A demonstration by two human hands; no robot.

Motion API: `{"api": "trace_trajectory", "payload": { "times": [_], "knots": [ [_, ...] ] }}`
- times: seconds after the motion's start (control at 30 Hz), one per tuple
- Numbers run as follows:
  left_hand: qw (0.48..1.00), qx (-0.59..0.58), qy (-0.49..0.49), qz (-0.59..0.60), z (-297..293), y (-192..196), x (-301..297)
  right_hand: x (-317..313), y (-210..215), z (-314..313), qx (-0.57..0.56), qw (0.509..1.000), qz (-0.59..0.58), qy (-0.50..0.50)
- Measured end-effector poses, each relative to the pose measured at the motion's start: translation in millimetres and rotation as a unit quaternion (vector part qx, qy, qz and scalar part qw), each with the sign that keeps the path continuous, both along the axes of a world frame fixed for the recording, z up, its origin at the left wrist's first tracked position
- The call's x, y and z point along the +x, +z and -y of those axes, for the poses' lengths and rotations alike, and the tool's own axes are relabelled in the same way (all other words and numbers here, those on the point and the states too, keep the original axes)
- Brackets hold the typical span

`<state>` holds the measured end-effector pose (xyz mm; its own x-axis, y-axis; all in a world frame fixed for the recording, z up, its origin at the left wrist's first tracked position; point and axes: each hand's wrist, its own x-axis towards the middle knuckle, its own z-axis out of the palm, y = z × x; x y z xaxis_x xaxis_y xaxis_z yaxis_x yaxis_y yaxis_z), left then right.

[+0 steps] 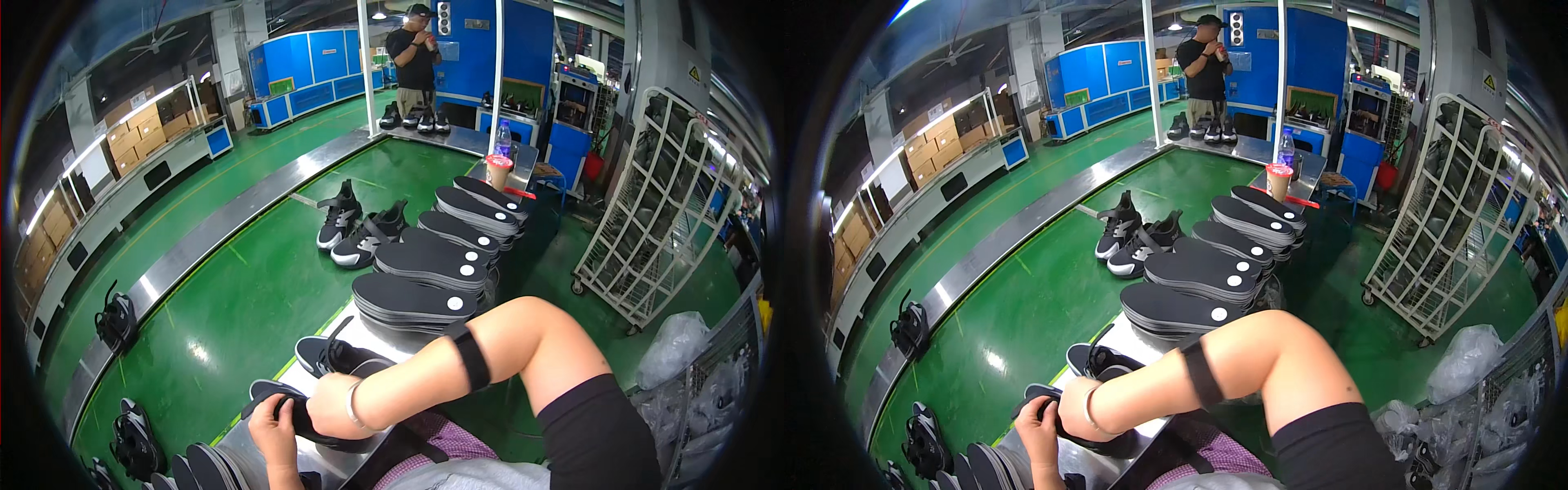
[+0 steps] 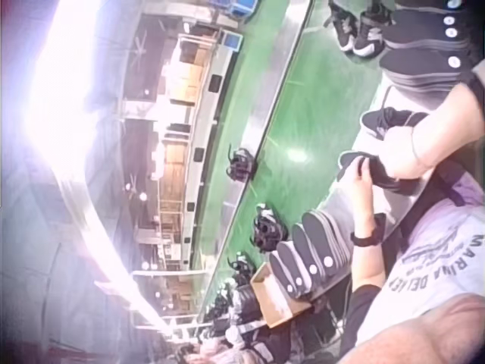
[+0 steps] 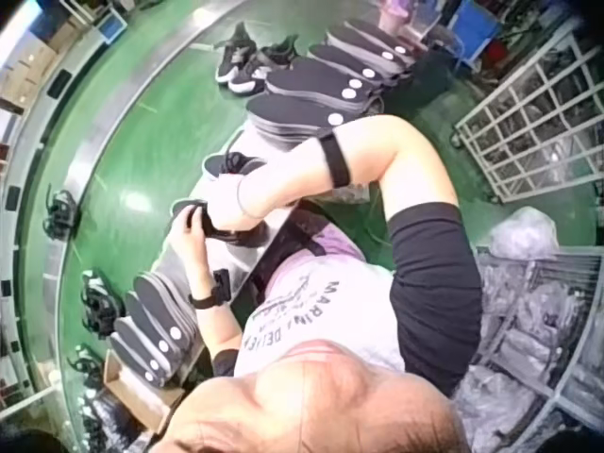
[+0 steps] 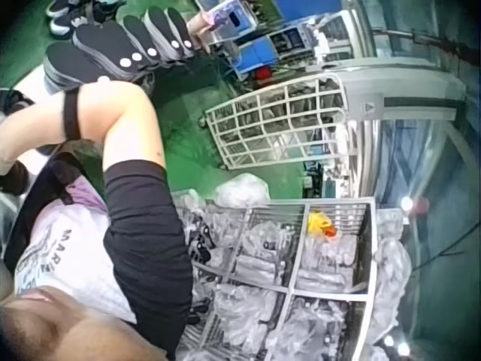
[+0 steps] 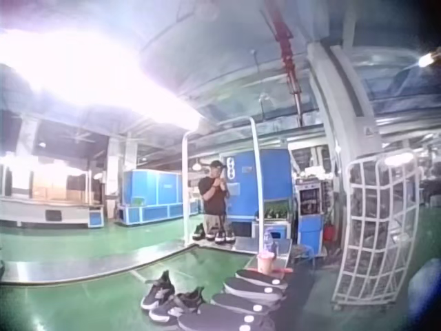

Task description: Insert insoles into finished shoes on a conveyor belt assembly line.

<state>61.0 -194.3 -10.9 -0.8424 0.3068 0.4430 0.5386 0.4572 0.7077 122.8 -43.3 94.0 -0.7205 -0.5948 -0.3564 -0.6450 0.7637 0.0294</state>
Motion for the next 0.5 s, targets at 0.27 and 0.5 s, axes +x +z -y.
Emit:
{"api": "trace_trajectory", "payload": {
  "times": [0.27, 0.5],
  "knots": [
    [0.996, 0.066, 0.011, 0.054, -11.4, -10.6, 4.6, -22.3, -68.4, 25.1, -0.095, 0.979, 0.056, -0.170],
    [0.995, 0.032, 0.010, 0.090, -2.3, -14.4, 1.6, 4.7, -13.4, 5.5, 0.014, 0.986, 0.098, -0.134]
  ]
}}
